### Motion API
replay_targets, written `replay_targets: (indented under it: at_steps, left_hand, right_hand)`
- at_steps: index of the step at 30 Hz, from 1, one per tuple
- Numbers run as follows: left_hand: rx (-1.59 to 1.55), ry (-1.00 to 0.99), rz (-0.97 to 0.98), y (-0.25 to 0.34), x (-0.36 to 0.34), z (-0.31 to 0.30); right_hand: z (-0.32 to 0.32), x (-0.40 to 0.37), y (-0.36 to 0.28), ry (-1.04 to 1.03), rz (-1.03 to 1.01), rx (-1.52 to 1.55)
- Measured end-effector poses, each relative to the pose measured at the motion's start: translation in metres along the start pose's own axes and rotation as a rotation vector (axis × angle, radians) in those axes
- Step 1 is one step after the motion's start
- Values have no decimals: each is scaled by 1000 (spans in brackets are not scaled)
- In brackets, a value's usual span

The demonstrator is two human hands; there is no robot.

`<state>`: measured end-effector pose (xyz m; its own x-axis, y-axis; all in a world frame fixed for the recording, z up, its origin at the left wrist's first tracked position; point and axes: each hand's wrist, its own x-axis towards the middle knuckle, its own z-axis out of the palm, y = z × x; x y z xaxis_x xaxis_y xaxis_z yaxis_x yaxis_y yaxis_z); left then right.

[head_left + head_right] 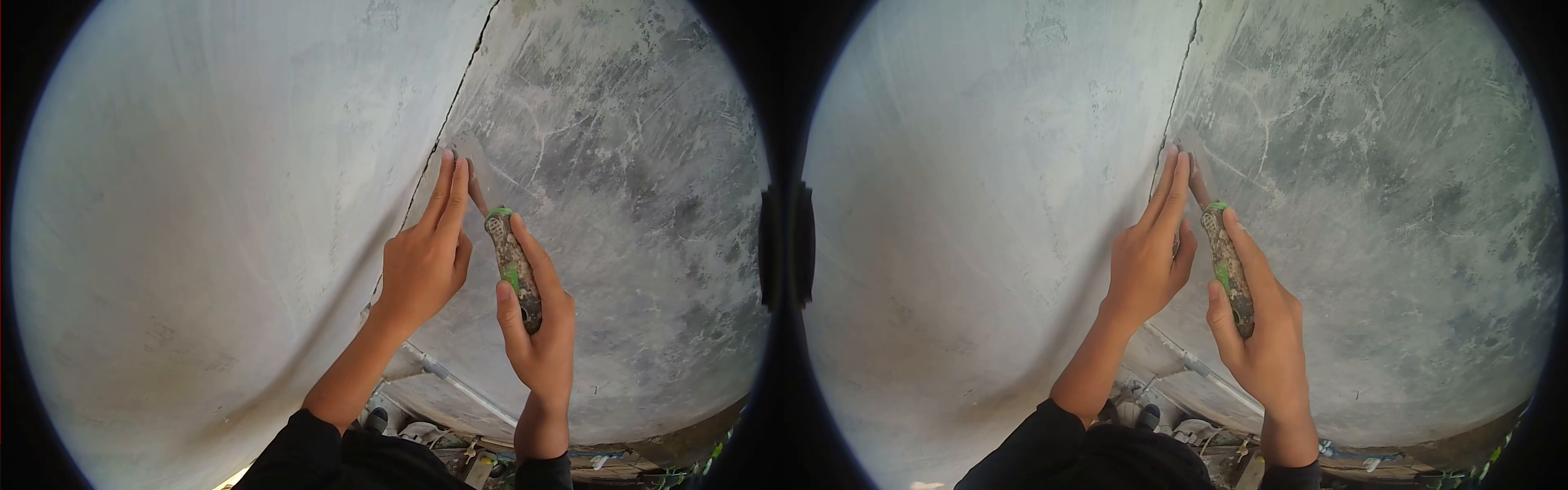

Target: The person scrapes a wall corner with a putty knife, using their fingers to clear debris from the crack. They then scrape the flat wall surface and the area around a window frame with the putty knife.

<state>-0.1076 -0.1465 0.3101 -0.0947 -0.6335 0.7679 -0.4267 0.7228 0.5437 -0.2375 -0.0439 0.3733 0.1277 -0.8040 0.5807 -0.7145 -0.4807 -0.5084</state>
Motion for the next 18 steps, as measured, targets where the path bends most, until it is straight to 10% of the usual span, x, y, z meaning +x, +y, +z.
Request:
replay_targets:
  at_steps: [18]
  left_hand:
    - [62,33,20,18,18,-6]
  right_hand:
    - [-45,46,-36,-47,-38,-58]
